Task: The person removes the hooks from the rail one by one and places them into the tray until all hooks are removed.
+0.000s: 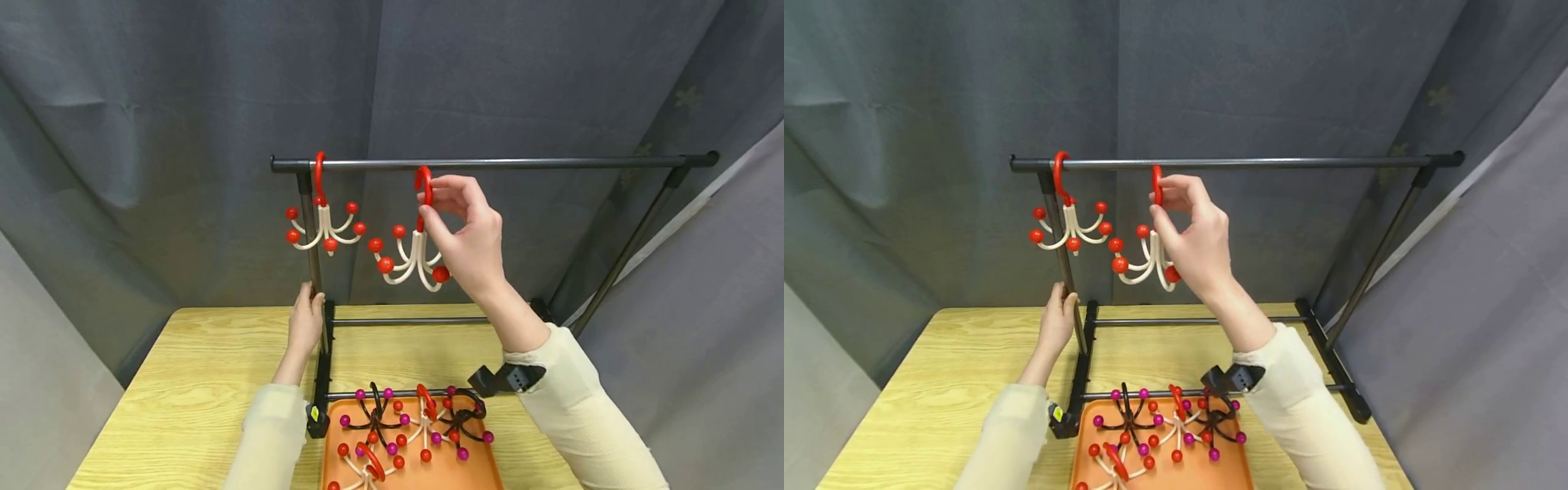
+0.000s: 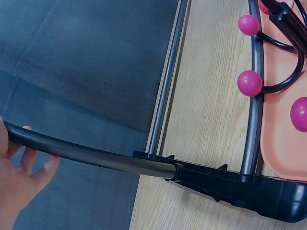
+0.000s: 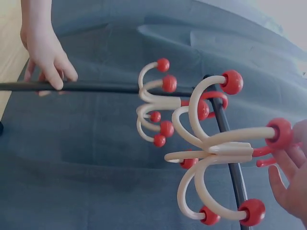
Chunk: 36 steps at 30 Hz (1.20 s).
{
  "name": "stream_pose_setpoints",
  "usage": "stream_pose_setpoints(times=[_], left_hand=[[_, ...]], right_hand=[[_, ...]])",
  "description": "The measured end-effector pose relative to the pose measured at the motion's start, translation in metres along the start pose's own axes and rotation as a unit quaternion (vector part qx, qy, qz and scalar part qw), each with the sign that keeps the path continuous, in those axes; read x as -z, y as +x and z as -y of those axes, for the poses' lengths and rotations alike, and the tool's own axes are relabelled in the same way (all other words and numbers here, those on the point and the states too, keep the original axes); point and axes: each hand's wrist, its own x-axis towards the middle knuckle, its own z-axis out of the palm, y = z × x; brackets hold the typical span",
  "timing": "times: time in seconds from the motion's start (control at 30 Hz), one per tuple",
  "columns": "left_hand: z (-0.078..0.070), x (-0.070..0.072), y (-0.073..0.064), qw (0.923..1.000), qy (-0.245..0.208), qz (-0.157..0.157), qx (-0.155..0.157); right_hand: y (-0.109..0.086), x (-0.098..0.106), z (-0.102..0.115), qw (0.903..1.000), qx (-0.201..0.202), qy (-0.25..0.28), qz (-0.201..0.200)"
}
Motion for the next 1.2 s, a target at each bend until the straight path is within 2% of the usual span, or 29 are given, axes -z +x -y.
stream_pose_setpoints(times=[0.27, 0.6, 0.83, 1.07, 1.2], left_hand=[[-0.001, -0.001, 0.0, 0.9996, -0.002, 0.019, 0.021], [0.0, 0.0, -0.001, 1.0, -0.002, 0.002, 0.004], [-0.001, -0.002, -0.001, 1.0, 0.004, -0.004, 0.004], [-0.002, -0.001, -0.001, 1.0, 0.005, -0.001, 0.005], [-0.002, -0.001, 0.0, 1.0, 0.006, -0.001, 0.007]], right_hand=[[-0.038, 0.01, 0.002, 0.9999, -0.004, 0.007, 0.012], [-0.089, 0.009, 0.004, 0.9967, -0.001, -0.024, 0.077], [-0.115, 0.016, 0.005, 0.9925, -0.028, -0.028, 0.115], [-0.142, 0.024, 0.007, 0.9887, -0.067, -0.022, 0.132], [-0.156, 0.027, 0.008, 0.9843, -0.113, -0.005, 0.135]])
